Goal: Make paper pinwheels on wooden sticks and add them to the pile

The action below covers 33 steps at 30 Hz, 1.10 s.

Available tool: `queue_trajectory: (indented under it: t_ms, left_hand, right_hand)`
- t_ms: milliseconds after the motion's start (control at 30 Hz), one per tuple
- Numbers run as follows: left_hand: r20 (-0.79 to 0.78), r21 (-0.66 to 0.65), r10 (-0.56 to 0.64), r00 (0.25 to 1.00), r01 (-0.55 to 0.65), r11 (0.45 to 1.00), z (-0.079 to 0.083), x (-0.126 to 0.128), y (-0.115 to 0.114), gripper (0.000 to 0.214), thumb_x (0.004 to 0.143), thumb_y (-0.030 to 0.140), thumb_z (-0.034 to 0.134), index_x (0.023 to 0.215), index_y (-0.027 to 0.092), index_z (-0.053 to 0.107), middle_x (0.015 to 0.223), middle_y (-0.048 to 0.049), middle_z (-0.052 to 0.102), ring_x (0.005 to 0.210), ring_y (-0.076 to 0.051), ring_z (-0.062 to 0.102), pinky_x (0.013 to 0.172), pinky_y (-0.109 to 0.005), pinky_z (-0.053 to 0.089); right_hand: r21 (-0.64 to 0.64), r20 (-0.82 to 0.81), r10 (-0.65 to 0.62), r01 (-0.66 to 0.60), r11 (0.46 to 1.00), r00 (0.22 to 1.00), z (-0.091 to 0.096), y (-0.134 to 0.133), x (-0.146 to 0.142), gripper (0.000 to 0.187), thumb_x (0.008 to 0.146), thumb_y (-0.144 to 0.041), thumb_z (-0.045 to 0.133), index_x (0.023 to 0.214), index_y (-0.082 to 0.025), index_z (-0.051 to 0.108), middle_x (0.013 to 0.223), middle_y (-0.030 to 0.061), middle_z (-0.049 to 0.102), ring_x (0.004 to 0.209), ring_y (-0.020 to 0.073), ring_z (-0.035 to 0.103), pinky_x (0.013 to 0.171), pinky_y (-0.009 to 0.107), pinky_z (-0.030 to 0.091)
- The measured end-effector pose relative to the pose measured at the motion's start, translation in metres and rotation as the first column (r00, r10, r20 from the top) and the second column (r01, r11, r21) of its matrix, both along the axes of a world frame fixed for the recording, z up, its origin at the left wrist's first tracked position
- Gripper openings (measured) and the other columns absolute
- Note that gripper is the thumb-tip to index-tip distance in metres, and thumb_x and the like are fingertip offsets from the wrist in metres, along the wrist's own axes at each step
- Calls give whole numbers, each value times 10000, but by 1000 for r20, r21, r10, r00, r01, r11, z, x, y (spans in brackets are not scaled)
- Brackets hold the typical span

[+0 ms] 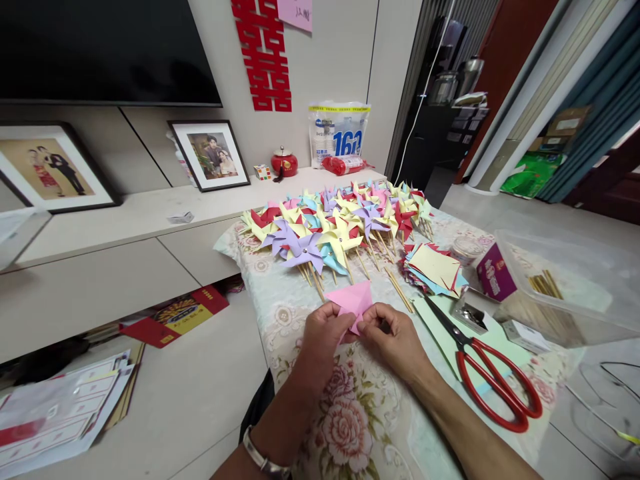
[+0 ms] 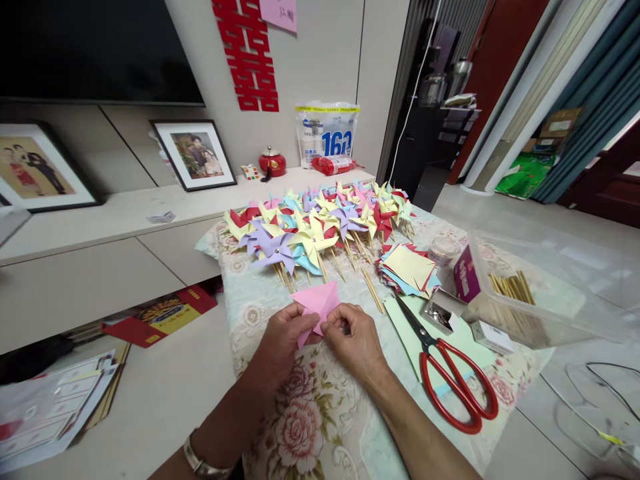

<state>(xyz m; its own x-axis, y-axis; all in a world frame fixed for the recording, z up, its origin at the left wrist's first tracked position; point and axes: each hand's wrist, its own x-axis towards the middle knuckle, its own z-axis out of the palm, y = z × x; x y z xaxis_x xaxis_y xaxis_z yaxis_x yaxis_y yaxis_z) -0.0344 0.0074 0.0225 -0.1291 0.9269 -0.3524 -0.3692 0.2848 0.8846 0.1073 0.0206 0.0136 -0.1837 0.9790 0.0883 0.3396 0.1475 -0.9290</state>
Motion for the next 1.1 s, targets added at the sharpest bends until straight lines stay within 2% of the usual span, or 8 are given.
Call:
queue_trajectory:
  t_ms: [167, 333, 600, 733, 933, 1100]
  left_hand:
    - [3, 3, -21, 1000, 21, 1000, 2, -1, -1, 146, 579, 240, 761, 619, 160, 646, 599, 2, 665, 556, -136, 609, 574, -257, 543]
    - [9, 4, -25, 1000, 25, 1000, -4, 0, 2, 174, 556, 232, 756, 561, 181, 590, 550, 19, 626, 524, -136, 578, 545, -263, 525]
    - [20, -13, -1, 1000, 1, 1000, -5, 5, 5, 175, 518, 216, 720, 500, 187, 548, 482, 36, 566, 457, -108, 520, 474, -229, 472]
    - [20, -3, -19, 1000, 19, 1000, -1, 4, 3, 145, 518, 215, 718, 512, 181, 577, 493, 38, 570, 461, -105, 520, 480, -229, 478]
    - [-8, -7, -12, 1000, 12, 1000, -1, 3, 3, 161, 519, 186, 679, 470, 193, 525, 447, 62, 501, 416, -82, 457, 425, -199, 411]
    - [-32, -6, -8, 999, 7, 1000, -1, 3, 3, 149, 531, 189, 679, 480, 192, 539, 455, 60, 510, 432, -90, 472, 459, -213, 456]
  right_hand:
    - [13, -16, 11, -11, 1000, 1000, 3, 0, 1, 191, 789, -326, 580, 641, -207, 575, 594, -22, 509, 585, 149, 437, 532, 255, 349]
    - [64, 36, 16, -18, 998, 999, 4, -1, 1, 195, 791, -307, 573, 622, -211, 553, 605, -17, 517, 594, 155, 451, 555, 267, 363]
    - [251, 206, 12, -65, 966, 978, 4, -1, 4, 209, 847, -278, 564, 647, -216, 566, 660, 13, 606, 687, 187, 534, 652, 301, 388]
    - [233, 248, 7, -66, 970, 969, 4, -2, 4, 210, 854, -266, 560, 650, -218, 556, 680, 17, 613, 703, 194, 535, 660, 305, 381]
    - [232, 260, -8, -55, 971, 966, 3, -1, 3, 230, 854, -246, 554, 628, -223, 523, 660, 10, 609, 693, 193, 532, 663, 307, 388]
    - [231, 253, 2, -62, 971, 968, 3, 0, 4, 215, 851, -249, 559, 639, -222, 543, 669, 14, 618, 697, 195, 532, 665, 313, 381]
